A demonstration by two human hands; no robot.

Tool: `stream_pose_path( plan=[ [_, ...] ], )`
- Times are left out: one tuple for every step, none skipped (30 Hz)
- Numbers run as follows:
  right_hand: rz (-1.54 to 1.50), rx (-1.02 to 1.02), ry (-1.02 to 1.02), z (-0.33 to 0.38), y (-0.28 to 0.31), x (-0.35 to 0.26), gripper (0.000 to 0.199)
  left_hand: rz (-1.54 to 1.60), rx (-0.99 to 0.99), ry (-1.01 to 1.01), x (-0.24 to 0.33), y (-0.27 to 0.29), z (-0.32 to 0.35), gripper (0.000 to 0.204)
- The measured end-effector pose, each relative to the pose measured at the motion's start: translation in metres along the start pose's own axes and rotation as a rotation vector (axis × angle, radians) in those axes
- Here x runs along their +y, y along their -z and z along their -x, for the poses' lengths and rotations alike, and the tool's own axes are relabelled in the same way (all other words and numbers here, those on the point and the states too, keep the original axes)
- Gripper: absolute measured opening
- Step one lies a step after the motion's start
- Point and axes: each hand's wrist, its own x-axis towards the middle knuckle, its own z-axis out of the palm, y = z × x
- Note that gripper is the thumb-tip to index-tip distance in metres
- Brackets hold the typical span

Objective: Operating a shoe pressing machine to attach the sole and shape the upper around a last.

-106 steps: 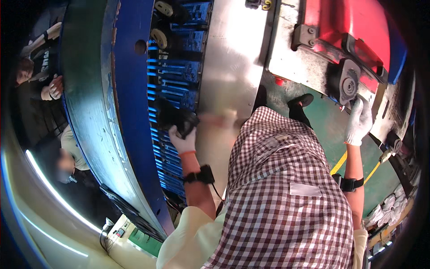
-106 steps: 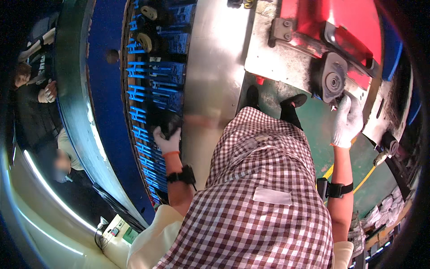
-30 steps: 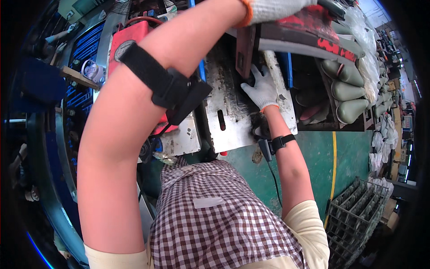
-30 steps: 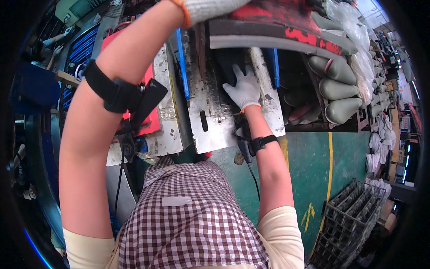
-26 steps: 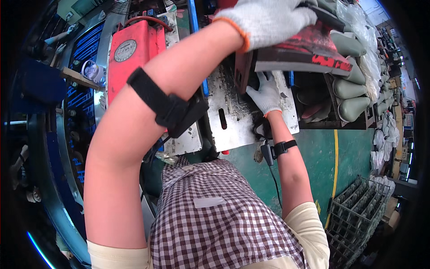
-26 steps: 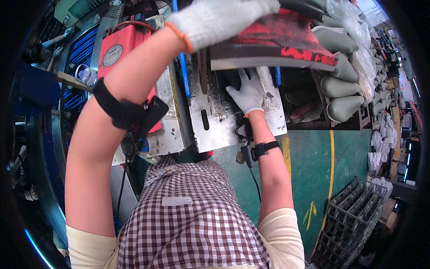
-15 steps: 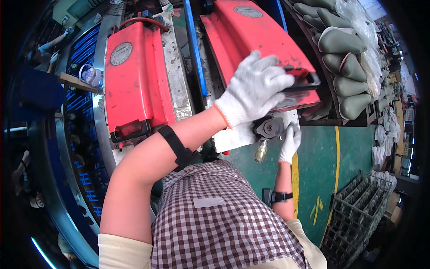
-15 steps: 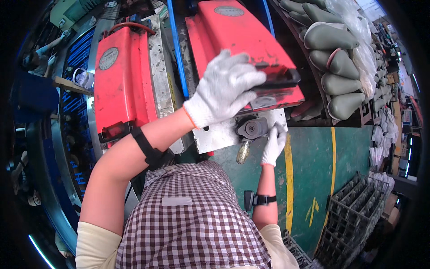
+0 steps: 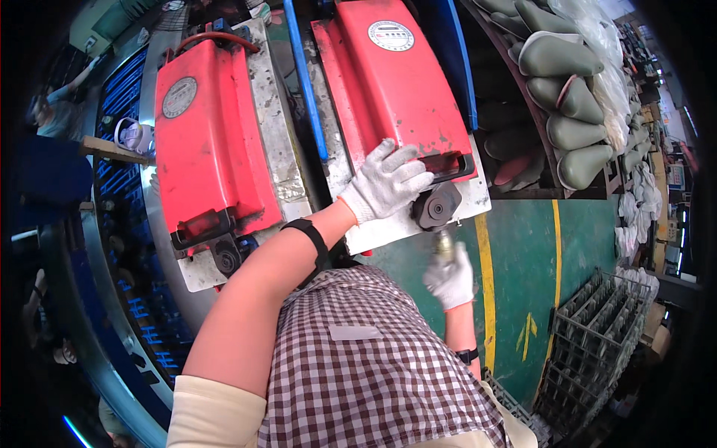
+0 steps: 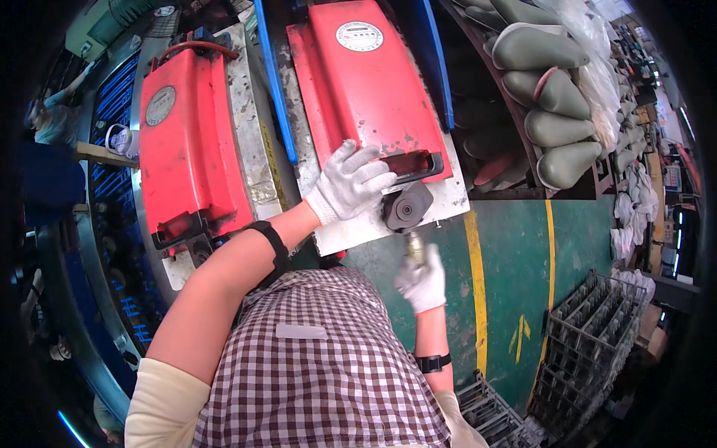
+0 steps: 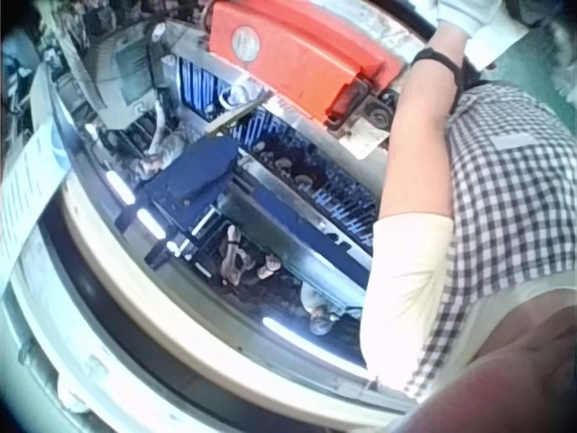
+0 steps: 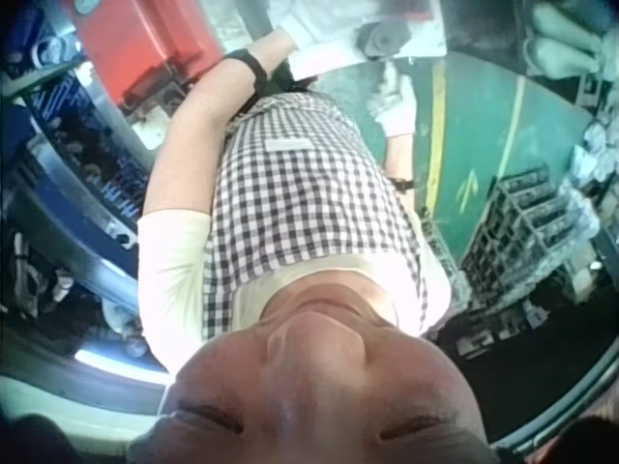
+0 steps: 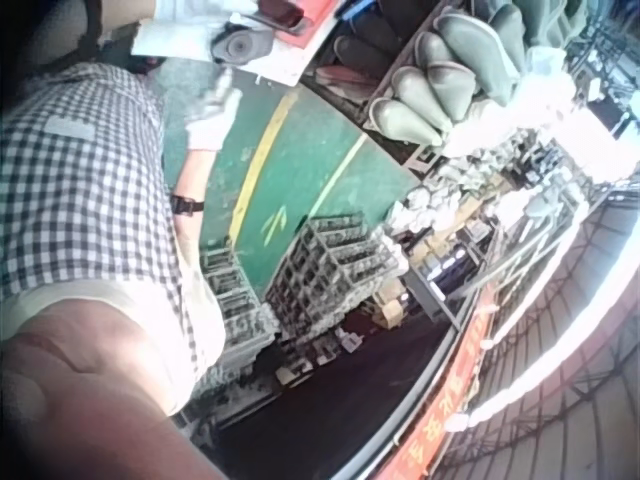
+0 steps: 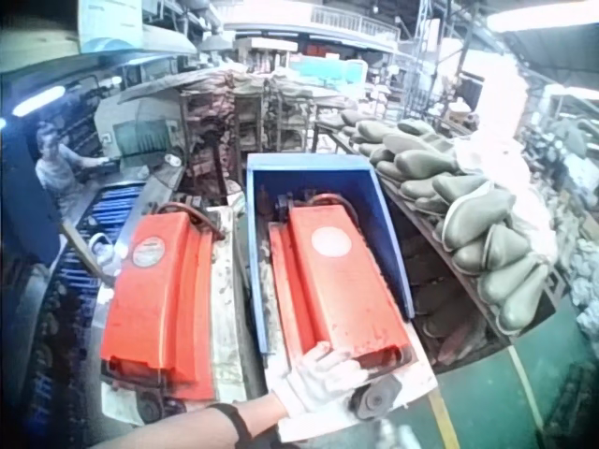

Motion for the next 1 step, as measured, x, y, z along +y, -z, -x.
stream_pose_path(
  plan=[
    [0.092,0.27,0.174,-0.0042,-0.0139,-0.0056,0.055,-0.002,-0.006,0.006,-0.0003,0.0025,0.004,0.04]
  ],
)
